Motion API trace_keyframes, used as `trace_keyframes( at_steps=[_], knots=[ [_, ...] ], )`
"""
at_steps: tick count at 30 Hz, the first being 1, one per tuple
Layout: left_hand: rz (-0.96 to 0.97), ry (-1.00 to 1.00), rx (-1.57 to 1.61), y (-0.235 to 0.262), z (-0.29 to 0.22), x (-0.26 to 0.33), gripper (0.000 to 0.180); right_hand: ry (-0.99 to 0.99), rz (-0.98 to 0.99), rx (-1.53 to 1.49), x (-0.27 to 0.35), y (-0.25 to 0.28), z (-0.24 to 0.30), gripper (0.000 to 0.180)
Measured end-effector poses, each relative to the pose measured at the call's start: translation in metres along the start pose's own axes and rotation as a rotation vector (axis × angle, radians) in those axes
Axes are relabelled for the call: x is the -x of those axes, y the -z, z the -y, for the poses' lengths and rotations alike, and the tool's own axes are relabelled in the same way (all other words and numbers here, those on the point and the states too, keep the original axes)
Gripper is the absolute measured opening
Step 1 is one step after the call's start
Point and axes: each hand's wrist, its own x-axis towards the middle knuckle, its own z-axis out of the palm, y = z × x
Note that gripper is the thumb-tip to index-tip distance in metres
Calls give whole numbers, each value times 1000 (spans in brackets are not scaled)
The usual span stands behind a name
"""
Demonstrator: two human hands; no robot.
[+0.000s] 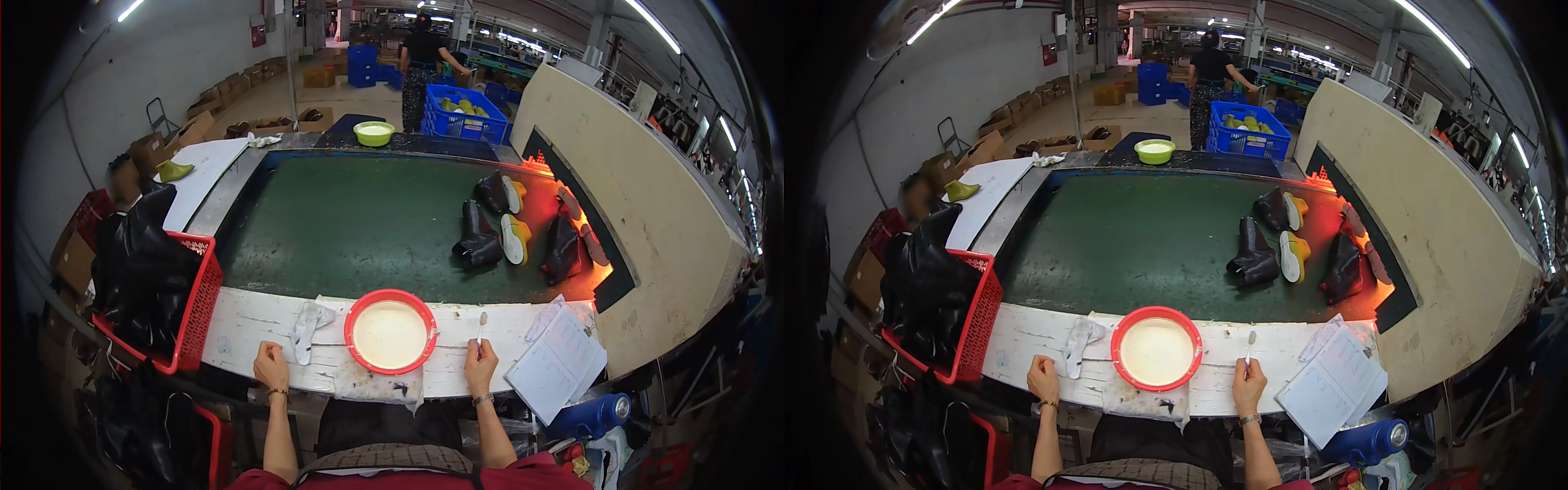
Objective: The person applies white adhesive to the seams of black leather boots using a toothbrush. They work on several boots one by one, dipping the brush into a red bowl of glue and carefully coating the edges.
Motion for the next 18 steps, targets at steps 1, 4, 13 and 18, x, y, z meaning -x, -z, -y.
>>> trace_keyframes(
  at_steps=[1, 4, 13, 18],
  knots=[
    [-8, -4, 16, 0, 3, -2, 17, 10, -3, 18, 1, -1, 4, 20],
    [-30, -73, -7, 1, 8, 1, 18, 17, -21, 39, 3, -5, 10, 21],
    [-20, -57, 5, 4, 0, 3, 16, -21, -23, 75, 5, -4, 12, 24],
    [-26, -46, 2, 1, 0, 4, 16, 13, -11, 83, 3, -5, 11, 25]
  ],
)
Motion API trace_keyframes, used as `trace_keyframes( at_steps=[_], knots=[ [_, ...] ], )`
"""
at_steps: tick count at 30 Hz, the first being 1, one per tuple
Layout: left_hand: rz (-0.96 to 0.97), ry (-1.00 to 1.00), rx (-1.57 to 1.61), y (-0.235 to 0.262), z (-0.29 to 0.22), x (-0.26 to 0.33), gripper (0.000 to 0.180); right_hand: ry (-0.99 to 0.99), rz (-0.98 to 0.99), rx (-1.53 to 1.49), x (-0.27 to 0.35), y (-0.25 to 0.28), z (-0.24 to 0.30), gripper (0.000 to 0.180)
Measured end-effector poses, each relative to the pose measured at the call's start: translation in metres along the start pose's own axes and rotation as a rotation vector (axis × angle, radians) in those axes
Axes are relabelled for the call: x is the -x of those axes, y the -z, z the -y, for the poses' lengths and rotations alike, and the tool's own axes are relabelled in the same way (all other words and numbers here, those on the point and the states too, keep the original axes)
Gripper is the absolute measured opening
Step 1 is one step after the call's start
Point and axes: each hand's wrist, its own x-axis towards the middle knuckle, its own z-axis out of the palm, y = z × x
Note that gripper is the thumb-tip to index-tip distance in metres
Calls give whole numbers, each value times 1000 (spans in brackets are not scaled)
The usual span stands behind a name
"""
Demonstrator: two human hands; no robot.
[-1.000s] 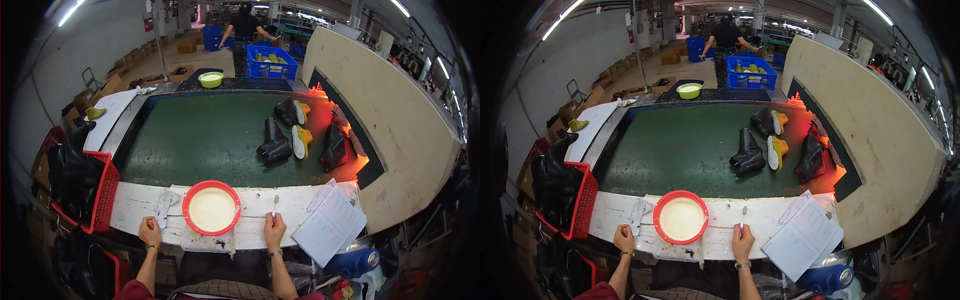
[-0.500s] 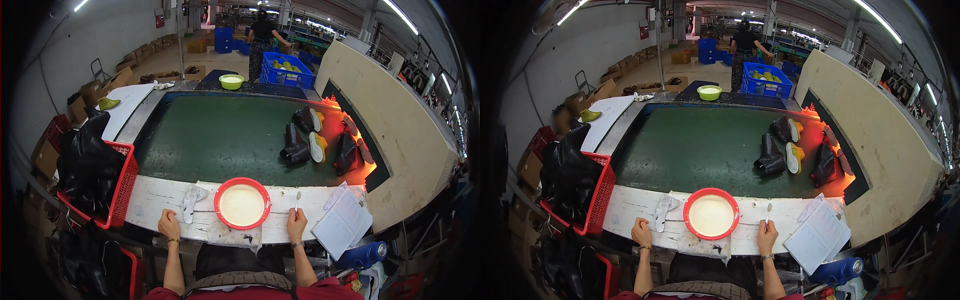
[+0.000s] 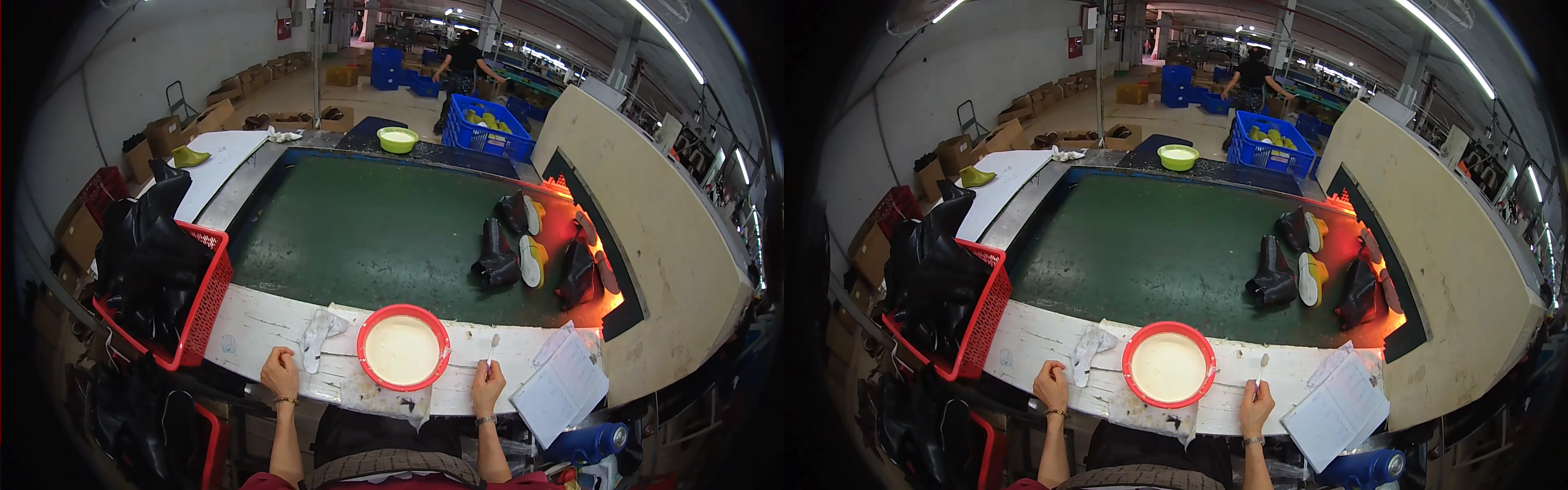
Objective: The person applies white adhesive to the seams of black leather boots using a toothbrush. They work on several boots one by one, dipping the brush into a red bowl of glue and carefully coating the edges.
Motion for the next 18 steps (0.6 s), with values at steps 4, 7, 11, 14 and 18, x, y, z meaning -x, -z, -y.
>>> trace_keyframes(
  at_steps=[4, 7, 11, 14, 18],
  knots=[
    [0, 3, -5, 1, -2, -1, 16, 10, -2, 7, 0, -1, 1, 25],
    [-1, -1, -20, 2, -2, -1, 16, -5, -4, 9, 1, -1, 9, 26],
    [-6, -26, -33, 2, -2, -1, 16, -44, -2, -12, 2, -2, 5, 28],
    [-21, -39, -29, 0, 1, -1, 16, -21, -2, 5, 1, -2, 5, 29],
    [33, -11, -34, 1, -3, -1, 15, -40, -6, -15, 0, 1, 0, 29]
  ],
)
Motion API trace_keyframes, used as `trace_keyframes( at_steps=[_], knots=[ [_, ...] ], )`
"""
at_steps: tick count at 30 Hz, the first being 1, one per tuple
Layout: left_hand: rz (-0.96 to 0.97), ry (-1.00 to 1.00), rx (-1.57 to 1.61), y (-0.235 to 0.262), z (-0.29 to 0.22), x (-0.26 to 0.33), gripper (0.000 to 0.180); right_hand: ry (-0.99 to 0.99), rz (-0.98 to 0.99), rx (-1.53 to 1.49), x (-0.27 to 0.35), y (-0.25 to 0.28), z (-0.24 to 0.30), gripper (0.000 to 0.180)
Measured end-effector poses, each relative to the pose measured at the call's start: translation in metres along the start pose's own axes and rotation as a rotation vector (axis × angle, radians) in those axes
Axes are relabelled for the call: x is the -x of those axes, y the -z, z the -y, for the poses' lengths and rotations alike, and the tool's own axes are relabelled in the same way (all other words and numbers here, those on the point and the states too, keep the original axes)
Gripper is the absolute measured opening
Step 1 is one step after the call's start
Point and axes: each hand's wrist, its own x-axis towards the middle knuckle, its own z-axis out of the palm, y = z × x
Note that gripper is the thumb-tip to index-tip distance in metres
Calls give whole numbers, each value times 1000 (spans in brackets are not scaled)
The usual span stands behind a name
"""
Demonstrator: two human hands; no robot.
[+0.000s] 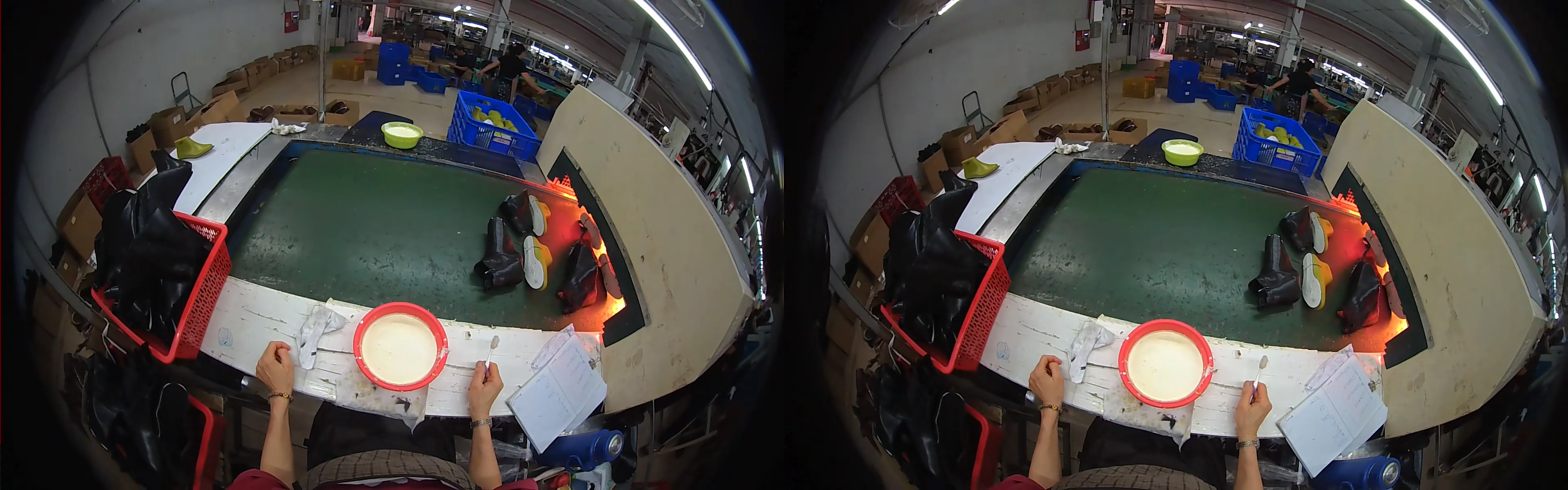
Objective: The person applies white adhesive to the seams of black leather boots using a toothbrush. They work on several boots one by one, dipping the brush into a red bowl of glue and carefully coating the edges.
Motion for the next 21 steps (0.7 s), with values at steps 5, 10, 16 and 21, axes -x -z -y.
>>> trace_keyframes(
  at_steps=[5, 10, 16, 21],
  knots=[
    [-19, -173, -32, 6, -4, 7, 12, -186, 140, -231, -1, 4, 29, 23],
    [-56, -168, -15, 0, -3, 11, 10, 238, 108, 358, -25, 11, 16, 32],
    [-28, -71, -31, -1, -3, 13, 11, 281, 202, 452, -30, 9, 13, 51],
    [-40, -199, -195, -9, -11, 8, 11, 203, 232, 384, -40, 10, 10, 48]
  ],
)
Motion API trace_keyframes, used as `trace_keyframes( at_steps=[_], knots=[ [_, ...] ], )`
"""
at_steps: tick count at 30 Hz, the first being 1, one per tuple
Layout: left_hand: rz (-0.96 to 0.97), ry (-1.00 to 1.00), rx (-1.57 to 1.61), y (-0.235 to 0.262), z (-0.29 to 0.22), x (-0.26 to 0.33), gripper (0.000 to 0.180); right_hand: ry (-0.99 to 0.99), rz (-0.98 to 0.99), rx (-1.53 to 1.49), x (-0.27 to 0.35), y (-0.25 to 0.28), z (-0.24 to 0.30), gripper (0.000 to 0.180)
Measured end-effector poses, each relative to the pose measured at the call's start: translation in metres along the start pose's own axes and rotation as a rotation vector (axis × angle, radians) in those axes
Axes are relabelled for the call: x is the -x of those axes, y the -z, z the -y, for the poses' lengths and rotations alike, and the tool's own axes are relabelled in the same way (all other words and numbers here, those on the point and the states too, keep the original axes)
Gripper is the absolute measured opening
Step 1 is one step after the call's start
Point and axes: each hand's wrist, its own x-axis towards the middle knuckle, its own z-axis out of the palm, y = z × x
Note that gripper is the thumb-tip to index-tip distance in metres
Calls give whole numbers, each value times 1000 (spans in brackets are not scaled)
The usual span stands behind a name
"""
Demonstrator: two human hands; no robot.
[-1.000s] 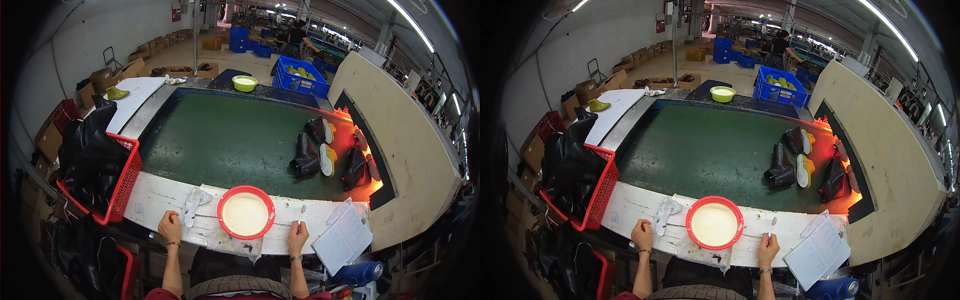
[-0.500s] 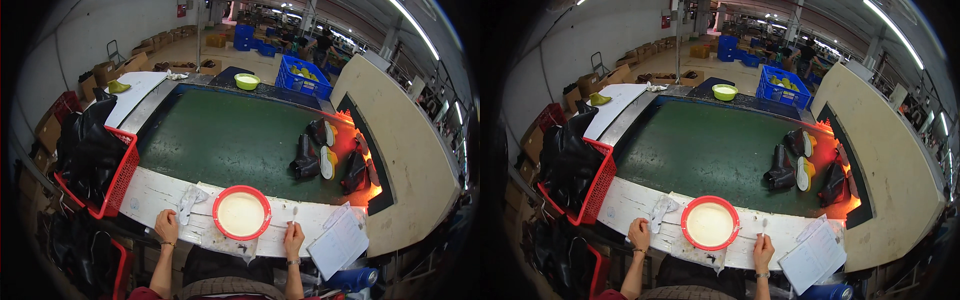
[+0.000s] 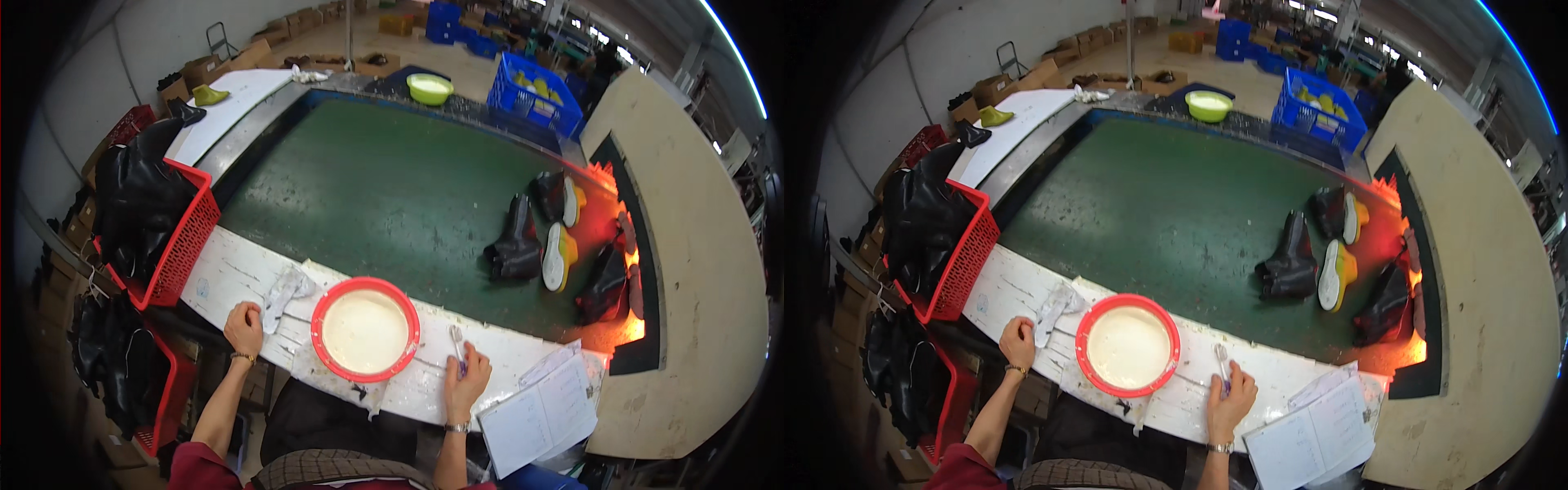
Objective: The person applies white adhesive to the seams of black leather boots using a toothbrush. They work on several boots one by one, dipping the brush into a red bowl of glue and carefully coating the edges.
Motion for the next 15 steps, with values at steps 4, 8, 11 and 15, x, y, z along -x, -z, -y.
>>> trace_keyframes(
  at_steps=[4, 8, 11, 15],
  knots=[
    [55, 29, -38, -1, -4, 4, 10, 66, -41, 136, -1, -4, 5, 45],
    [51, 23, -87, -6, -1, 3, 9, 112, -55, 197, 2, -5, 6, 46],
    [11, 34, -77, 1, 0, 7, 8, 203, -72, 207, 4, -11, 1, 44],
    [-10, 102, -10, -3, 15, 9, 8, 156, -3, 204, 7, -17, -4, 35]
  ],
)
